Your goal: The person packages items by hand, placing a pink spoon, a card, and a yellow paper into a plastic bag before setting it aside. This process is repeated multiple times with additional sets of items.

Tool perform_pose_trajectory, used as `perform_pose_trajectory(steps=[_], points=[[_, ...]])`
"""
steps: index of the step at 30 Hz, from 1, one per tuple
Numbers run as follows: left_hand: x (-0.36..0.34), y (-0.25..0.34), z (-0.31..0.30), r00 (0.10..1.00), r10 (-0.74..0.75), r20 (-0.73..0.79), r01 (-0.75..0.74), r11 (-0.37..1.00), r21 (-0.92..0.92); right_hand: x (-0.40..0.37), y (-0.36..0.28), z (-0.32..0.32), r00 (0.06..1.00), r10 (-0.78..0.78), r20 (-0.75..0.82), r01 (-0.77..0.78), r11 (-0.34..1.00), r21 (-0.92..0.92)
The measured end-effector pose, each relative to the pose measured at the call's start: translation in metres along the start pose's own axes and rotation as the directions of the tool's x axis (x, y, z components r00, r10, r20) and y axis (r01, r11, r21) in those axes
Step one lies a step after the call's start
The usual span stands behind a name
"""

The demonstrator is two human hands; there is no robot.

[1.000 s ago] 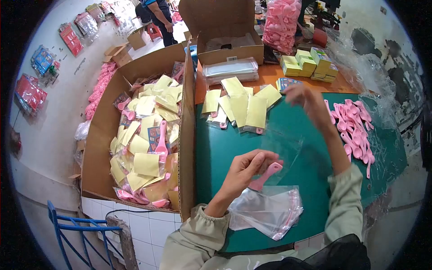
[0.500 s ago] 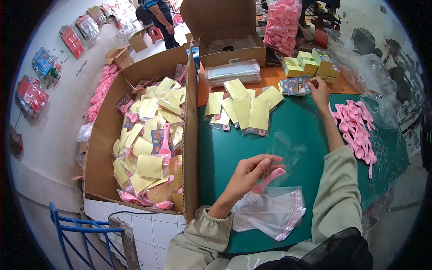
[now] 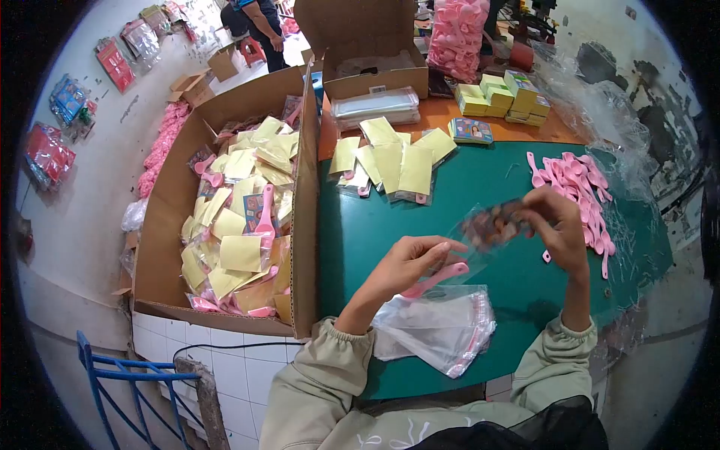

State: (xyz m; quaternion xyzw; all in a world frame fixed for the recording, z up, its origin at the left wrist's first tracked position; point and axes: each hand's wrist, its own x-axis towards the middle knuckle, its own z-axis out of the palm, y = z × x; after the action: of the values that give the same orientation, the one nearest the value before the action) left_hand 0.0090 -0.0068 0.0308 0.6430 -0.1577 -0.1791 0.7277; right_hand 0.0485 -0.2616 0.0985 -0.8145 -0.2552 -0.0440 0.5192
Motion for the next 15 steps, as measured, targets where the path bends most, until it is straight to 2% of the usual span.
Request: perform_pose_trajectory(steps=[1,4,8,12,15], points=[[0.000,0.001,0.001,1.000,0.007,-0.010,-0.007,1.000,-0.003,-0.001,0.000,0.005,0.985,0.031,-0.167,-0.008,0.991,0.137],[0.003,0.003,0.004,0.999,0.025,-0.026,-0.026,1.000,-0.008,-0.007,0.000,0.003,0.981,0.002,-0.195,0.045,0.970,0.239],[0.006,0.000,0.000,0.999,0.006,-0.044,-0.004,0.998,0.062,-0.011,-0.004,0.000,0.999,0.030,-0.029,-0.031,0.999,-0.031],[0.008,-0.004,0.005,0.999,0.029,-0.019,-0.026,0.986,0.162,-0.012,-0.004,0.002,0.990,0.081,0.119,-0.082,0.997,-0.001],[0.006,0.011,0.008,0.996,-0.091,-0.011,0.088,0.917,0.389,-0.013,-0.009,0.007,0.947,0.180,0.266,-0.183,0.983,-0.016]])
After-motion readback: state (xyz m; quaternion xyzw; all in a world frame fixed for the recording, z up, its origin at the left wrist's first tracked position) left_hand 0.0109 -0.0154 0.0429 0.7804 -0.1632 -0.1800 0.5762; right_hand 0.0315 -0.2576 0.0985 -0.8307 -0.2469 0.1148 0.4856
